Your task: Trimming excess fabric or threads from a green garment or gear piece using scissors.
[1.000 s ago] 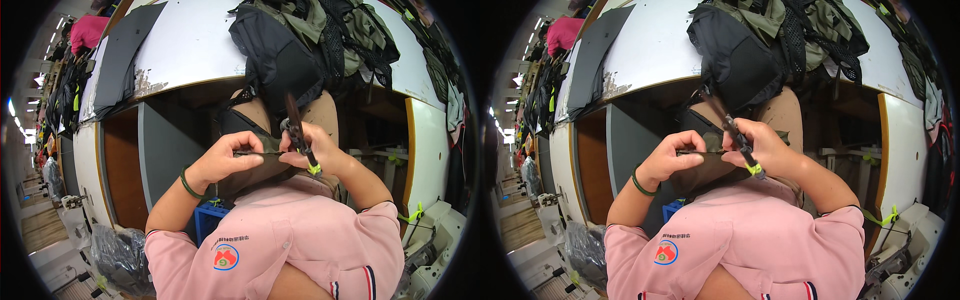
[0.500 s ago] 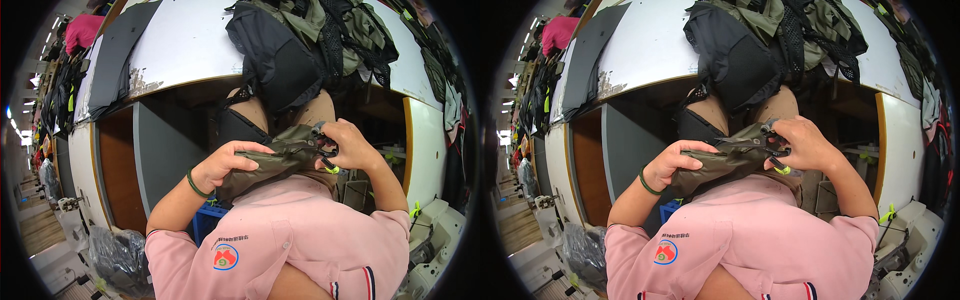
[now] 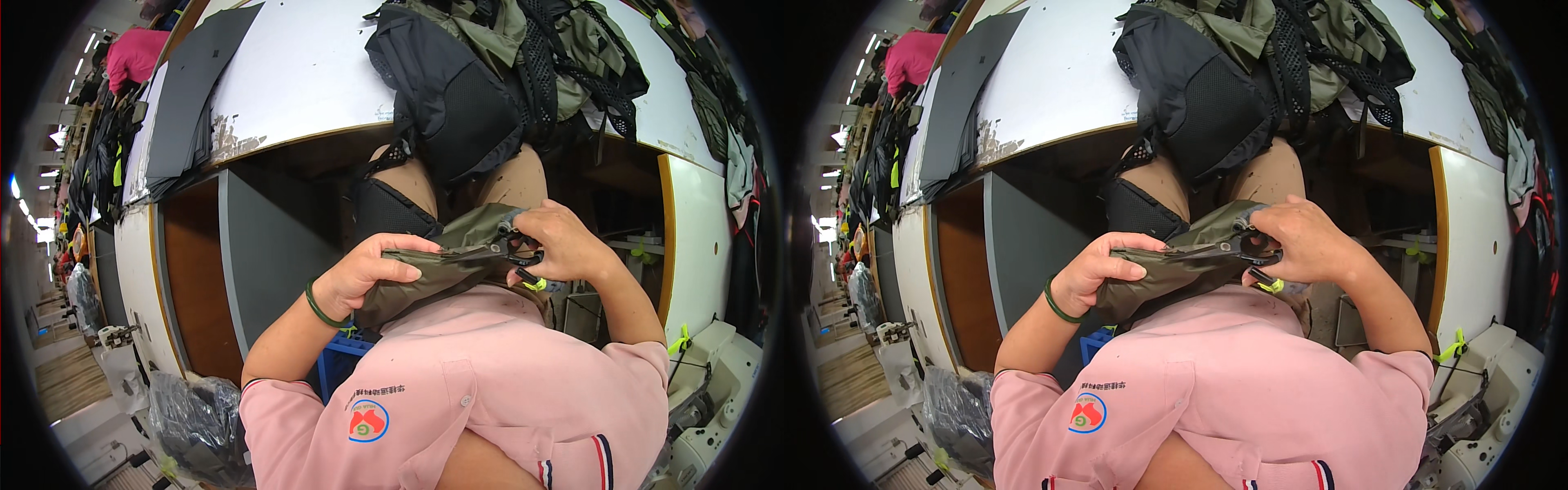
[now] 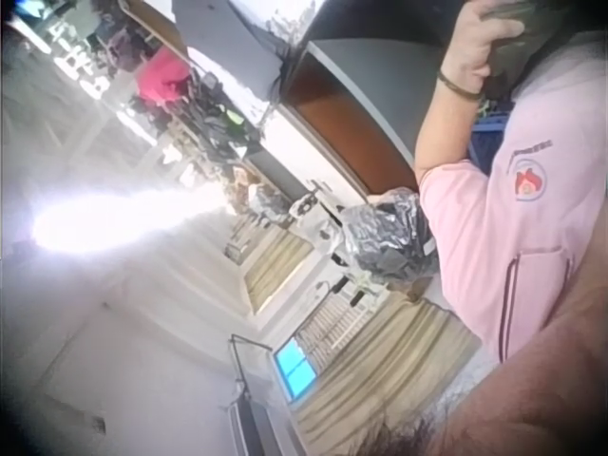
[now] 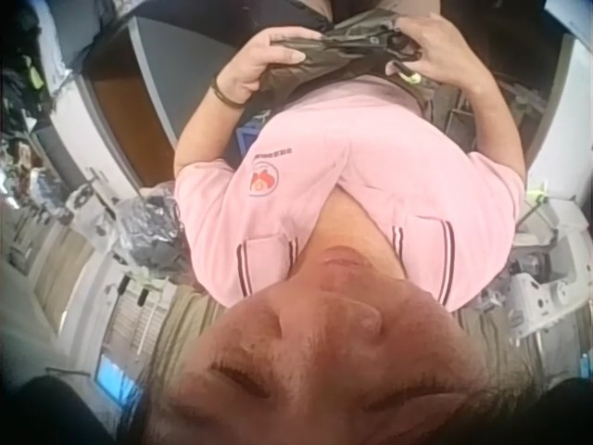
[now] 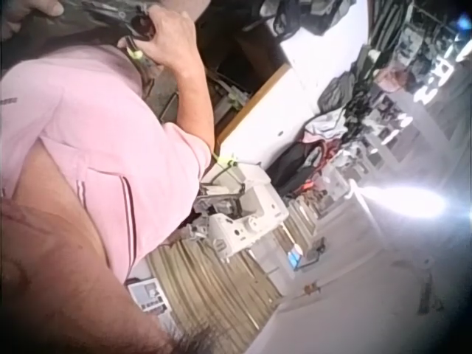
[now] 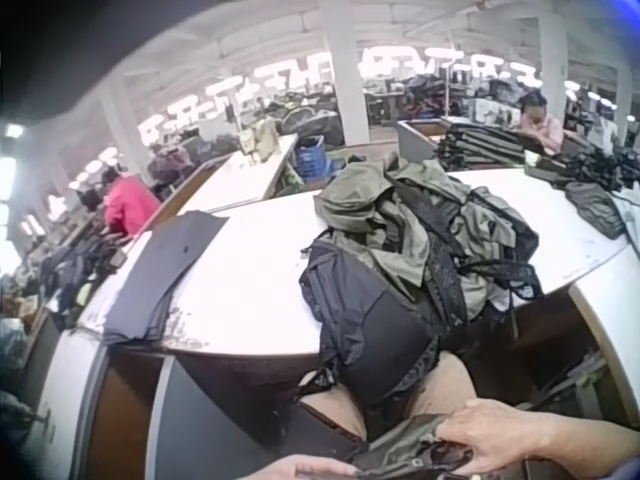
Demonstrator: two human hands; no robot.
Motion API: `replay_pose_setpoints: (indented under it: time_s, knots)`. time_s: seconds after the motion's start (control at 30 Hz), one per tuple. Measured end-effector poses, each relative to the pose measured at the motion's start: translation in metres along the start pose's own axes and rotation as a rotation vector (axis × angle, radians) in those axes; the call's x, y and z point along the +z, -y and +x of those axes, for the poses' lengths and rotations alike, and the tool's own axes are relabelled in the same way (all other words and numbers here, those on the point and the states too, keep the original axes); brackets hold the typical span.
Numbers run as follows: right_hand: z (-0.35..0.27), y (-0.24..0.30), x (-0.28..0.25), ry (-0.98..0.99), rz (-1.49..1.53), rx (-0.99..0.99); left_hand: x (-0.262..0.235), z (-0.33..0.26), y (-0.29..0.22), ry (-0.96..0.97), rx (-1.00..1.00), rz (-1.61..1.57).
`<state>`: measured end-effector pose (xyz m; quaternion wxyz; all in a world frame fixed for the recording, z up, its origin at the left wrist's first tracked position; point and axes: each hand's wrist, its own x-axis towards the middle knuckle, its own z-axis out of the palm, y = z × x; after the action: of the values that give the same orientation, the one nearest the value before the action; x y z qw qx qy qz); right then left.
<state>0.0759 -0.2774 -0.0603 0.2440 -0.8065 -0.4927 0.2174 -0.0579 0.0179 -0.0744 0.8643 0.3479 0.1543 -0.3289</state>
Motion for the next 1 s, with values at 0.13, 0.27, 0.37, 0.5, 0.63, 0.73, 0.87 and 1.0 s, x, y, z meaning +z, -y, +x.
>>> replay_pose_setpoints:
  time_s: [0.13, 0.27, 0.37, 0.5, 0.63, 0.73, 0.87, 1.0]
  knots:
    - [0.0, 0.001, -0.001, 0.015, -0.07, 0.025, 0.002, 0.0, -0.001, 0.004, -0.003, 0.015]
    - [-0.005, -0.004, 0.002, -0.024, -0.076, 0.042, 0.001, 0.001, -0.001, 0.018, -0.007, 0.034]
    - [-0.004, -0.005, -0.006, -0.077, -0.108, 0.027, 0.003, 0.002, -0.002, 0.019, 0.001, 0.065]
    - [0.003, 0.003, -0.017, -0.087, -0.119, -0.015, 0.005, 0.002, -0.003, 0.01, 0.012, 0.072]
    - [0.006, 0.005, -0.017, -0.095, -0.157, -0.046, 0.003, 0.002, -0.001, -0.015, 0.008, 0.087]
    - [0.005, 0.002, -0.013, -0.11, -0.201, -0.06, 0.003, 0.003, 0.0, -0.011, 0.011, 0.107]
    - [0.001, -0.007, -0.005, -0.118, -0.166, -0.054, 0.007, 0.002, -0.001, 0.007, 0.022, 0.089]
    - [0.01, 0.0, 0.003, -0.154, -0.034, 0.041, 0.008, 0.004, -0.001, 0.015, 0.01, 0.112]
